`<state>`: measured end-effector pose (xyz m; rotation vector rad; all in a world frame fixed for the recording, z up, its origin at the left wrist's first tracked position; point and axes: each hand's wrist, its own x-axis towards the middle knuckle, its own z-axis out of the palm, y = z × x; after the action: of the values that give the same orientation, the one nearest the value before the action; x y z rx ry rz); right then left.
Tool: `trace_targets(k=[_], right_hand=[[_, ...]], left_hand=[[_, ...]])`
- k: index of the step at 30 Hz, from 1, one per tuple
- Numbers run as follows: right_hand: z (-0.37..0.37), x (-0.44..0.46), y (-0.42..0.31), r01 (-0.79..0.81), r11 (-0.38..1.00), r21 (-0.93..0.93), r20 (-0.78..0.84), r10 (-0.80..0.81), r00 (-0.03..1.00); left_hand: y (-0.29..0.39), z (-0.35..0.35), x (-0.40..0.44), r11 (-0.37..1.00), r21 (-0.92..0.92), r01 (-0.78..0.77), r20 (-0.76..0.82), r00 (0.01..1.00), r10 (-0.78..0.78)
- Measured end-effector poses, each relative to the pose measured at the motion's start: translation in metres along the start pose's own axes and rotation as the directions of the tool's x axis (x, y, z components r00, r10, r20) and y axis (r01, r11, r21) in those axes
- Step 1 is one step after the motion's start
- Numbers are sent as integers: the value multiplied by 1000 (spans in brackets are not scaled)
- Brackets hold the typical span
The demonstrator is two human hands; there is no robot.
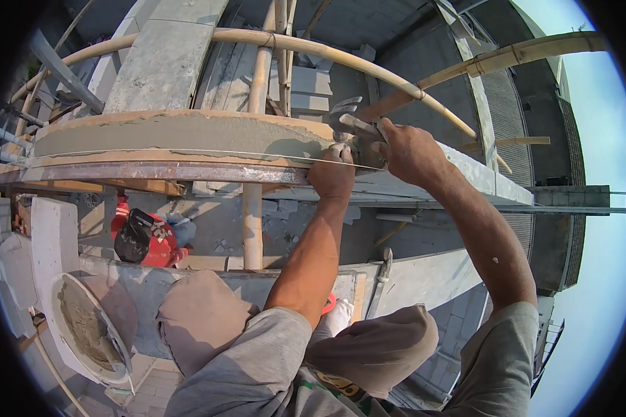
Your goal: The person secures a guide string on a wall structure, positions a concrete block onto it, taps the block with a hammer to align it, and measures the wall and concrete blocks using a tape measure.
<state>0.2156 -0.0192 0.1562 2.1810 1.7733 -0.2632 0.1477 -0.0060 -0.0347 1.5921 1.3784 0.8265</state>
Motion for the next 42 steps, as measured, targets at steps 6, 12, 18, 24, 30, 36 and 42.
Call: trace_targets(k=[6, 12, 18, 24, 30, 36, 42], right_hand=[[1, -1, -1, -17, 1000, 7, 15, 17, 1000], [15, -11, 4, -13, 987, -161, 55, 22, 998], [7, -17, 5, -76, 996, -57, 18, 77, 997], [8, -22, 6, -69, 997, -46, 31, 71, 997], [13, -28, 12, -58, 998, -30, 1, 59, 998], [15, -32, 22, -94, 995, 17, -8, 94, 996], [20, -33, 26, -112, 992, 49, 4, 112, 994]], left_hand=[[3, -2, -2, 998, 44, 44, 35, 998, -46], [7, -2, -2, 993, 100, 70, 49, 996, -76], [5, -1, -5, 999, 5, 35, -8, 999, -35], [1, 2, -3, 999, 16, -31, -56, 998, 32], [8, -1, -2, 987, 149, -66, -10, 998, 69], [6, 1, 3, 975, 166, -148, 0, 989, 150], [7, 1, 1, 962, 177, -210, -33, 975, 219]])
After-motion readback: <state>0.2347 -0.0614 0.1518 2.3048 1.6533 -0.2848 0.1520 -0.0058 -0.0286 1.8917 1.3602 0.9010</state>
